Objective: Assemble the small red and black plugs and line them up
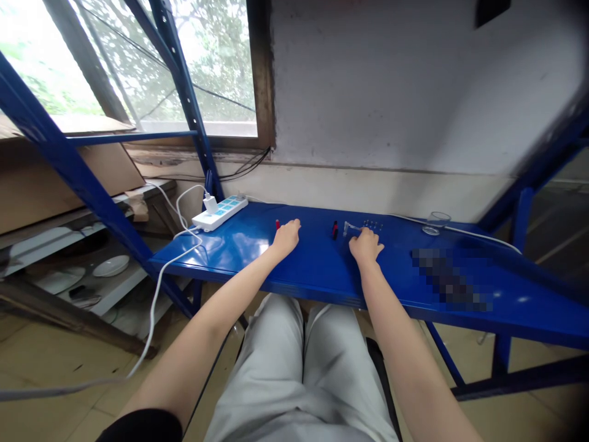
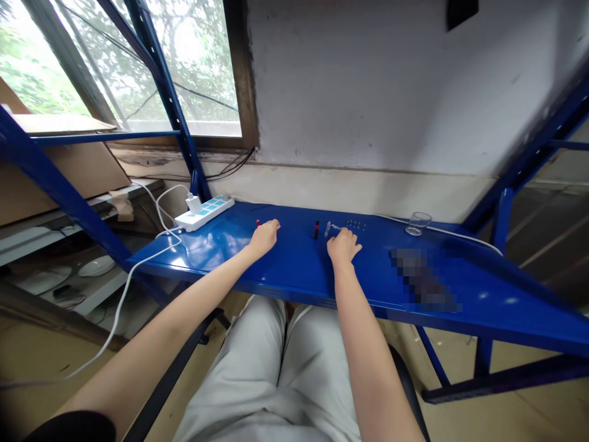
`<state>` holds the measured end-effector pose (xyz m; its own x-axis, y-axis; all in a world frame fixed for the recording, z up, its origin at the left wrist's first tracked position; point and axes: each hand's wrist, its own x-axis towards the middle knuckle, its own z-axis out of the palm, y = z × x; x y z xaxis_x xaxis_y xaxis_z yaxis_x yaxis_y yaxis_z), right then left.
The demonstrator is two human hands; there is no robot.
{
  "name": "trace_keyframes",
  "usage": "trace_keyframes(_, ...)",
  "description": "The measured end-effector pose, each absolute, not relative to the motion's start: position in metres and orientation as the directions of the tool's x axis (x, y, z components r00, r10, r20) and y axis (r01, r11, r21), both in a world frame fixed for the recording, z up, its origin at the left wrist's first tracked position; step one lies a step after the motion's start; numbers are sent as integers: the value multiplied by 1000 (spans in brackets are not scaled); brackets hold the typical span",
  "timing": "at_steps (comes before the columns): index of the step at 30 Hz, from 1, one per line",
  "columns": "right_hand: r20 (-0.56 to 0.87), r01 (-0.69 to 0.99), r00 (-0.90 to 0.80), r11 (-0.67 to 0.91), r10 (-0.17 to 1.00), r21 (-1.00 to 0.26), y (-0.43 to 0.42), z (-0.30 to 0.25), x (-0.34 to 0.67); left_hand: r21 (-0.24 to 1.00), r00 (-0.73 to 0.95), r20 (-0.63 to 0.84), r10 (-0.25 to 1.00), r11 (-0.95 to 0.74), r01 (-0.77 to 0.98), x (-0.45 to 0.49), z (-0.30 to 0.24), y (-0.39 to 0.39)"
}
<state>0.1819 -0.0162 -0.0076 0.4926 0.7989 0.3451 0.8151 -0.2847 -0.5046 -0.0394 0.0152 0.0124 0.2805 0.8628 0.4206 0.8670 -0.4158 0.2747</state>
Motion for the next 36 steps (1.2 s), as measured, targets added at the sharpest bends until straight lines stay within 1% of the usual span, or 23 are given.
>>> trace_keyframes(2, 395, 823, 479, -244, 784, -513, -17, -7, 181, 393, 247, 455, 856, -441, 807, -34, 11, 15)
trace_keyframes(4, 412, 824, 468, -217, 782, -523, -17, -7, 181, 507, 187, 461, 868, -430, 747, -29, 8, 16)
trace_keyframes(6, 389, 814, 480, -233, 786, -533, -18, -6, 180, 591, 150, 451, 880, -420, 689, -25, 3, 17)
trace_keyframes(9, 335, 790, 520, -292, 786, -540, -19, -5, 180, 681, 130, 434, 891, -419, 601, -21, -3, 17)
trace_keyframes(12, 312, 770, 541, -311, 781, -557, -20, -4, 180, 816, 84, 363, 928, -360, 452, -18, -4, 15)
trace_keyframes(15, 357, 773, 520, -249, 776, -584, -21, -3, 180, 914, 62, 289, 955, -294, 278, -12, -2, 14)
trace_keyframes(17, 415, 791, 442, -128, 796, -598, -22, -2, 177, 939, 55, 279, 959, -284, 195, -8, -2, 14)
trace_keyframes(19, 462, 808, 301, 35, 834, -589, -25, 0, 171, 952, 41, 277, 960, -280, 120, -3, -2, 14)
trace_keyframes(21, 471, 809, 145, 170, 870, -562, -28, 1, 164, 962, 24, 270, 963, -271, 47, 1, -2, 13)
trace_keyframes(23, 449, 808, 33, 240, 893, -538, -30, 2, 157, 966, 17, 259, 966, -258, -11, 4, -3, 10)
trace_keyframes(26, 410, 809, -51, 278, 911, -518, -31, 1, 150, 969, 31, 241, 970, -239, -58, 5, -3, 6)
trace_keyframes(30, 410, 799, -112, 327, 905, -505, -29, -3, 148, 970, 50, 228, 972, -223, -95, 3, -3, 3)
trace_keyframes(36, 423, 793, -106, 333, 900, -510, -27, -5, 145, 957, 105, 231, 967, -206, -206, -3, -3, -1)
